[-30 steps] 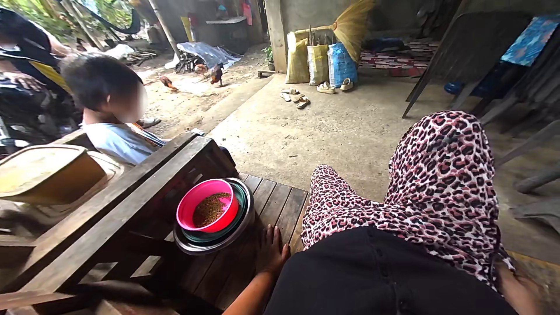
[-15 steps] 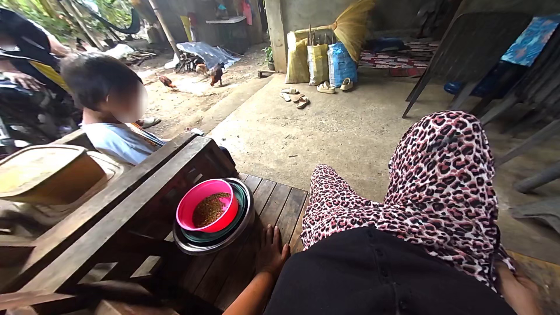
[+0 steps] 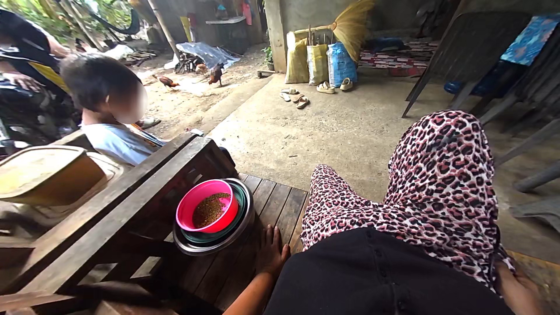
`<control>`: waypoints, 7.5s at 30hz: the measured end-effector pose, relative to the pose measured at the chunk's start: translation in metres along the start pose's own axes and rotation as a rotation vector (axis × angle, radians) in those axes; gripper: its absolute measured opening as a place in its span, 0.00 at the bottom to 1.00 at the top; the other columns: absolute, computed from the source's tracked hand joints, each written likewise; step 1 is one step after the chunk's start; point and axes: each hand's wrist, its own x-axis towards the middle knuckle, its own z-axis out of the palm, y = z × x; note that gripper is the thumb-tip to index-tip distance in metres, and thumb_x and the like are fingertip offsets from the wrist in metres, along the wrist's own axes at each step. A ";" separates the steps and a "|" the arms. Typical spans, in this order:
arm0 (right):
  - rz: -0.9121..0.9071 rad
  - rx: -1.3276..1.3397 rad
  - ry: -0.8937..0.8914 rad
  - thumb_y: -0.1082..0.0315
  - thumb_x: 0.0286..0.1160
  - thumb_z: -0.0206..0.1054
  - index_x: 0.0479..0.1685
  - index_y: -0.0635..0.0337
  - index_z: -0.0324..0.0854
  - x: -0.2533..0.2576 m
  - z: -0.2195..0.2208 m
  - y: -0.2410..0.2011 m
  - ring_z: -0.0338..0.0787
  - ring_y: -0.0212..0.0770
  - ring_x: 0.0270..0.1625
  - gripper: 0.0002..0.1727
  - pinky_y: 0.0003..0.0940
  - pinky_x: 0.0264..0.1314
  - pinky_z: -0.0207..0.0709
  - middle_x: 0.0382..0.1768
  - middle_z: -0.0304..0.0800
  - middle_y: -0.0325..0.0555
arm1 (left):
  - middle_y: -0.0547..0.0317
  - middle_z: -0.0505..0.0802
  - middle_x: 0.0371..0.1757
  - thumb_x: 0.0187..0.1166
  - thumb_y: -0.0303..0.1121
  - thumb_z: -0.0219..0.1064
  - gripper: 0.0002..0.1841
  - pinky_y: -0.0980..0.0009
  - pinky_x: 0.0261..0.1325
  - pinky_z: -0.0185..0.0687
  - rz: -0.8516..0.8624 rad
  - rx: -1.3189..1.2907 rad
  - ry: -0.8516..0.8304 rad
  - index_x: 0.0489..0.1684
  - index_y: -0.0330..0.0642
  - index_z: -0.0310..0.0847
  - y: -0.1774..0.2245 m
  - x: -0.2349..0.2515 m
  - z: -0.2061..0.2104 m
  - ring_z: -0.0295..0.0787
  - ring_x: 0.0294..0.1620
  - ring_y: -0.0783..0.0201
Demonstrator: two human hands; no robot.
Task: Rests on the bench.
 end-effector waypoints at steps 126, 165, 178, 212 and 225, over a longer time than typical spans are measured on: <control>-0.027 0.044 -0.005 0.63 0.93 0.49 0.75 0.76 0.69 0.005 0.001 0.008 0.73 0.10 0.47 0.24 0.12 0.55 0.67 0.53 0.79 0.50 | 0.43 0.67 0.90 0.79 0.65 0.39 0.43 0.38 0.89 0.47 -0.001 0.031 0.011 0.89 0.47 0.66 -0.003 0.000 0.009 0.59 0.91 0.41; 0.007 0.009 0.005 0.63 0.92 0.49 0.74 0.76 0.70 0.000 0.001 0.001 0.72 0.14 0.44 0.24 0.15 0.52 0.67 0.50 0.79 0.50 | 0.42 0.65 0.91 0.78 0.65 0.41 0.43 0.38 0.89 0.47 -0.003 -0.011 -0.004 0.89 0.45 0.66 -0.001 0.001 0.001 0.56 0.92 0.41; -0.019 0.042 0.000 0.63 0.92 0.49 0.74 0.74 0.71 0.002 0.001 0.006 0.73 0.11 0.46 0.24 0.13 0.54 0.68 0.52 0.80 0.48 | 0.42 0.67 0.90 0.78 0.65 0.41 0.43 0.38 0.88 0.49 -0.006 0.008 0.000 0.88 0.45 0.67 0.000 0.000 0.002 0.58 0.91 0.41; -0.020 0.049 0.002 0.65 0.92 0.48 0.73 0.76 0.70 -0.001 0.002 0.000 0.72 0.09 0.43 0.23 0.11 0.50 0.66 0.48 0.79 0.46 | 0.41 0.64 0.91 0.79 0.63 0.40 0.43 0.40 0.90 0.46 -0.023 0.001 -0.045 0.90 0.45 0.64 0.005 -0.001 -0.008 0.56 0.92 0.41; -0.012 0.049 0.002 0.65 0.93 0.49 0.72 0.77 0.70 -0.004 0.002 -0.005 0.72 0.08 0.42 0.23 0.09 0.50 0.66 0.47 0.78 0.45 | 0.42 0.66 0.91 0.79 0.63 0.40 0.43 0.39 0.89 0.49 -0.010 0.000 -0.008 0.89 0.45 0.65 0.002 0.000 -0.001 0.57 0.92 0.41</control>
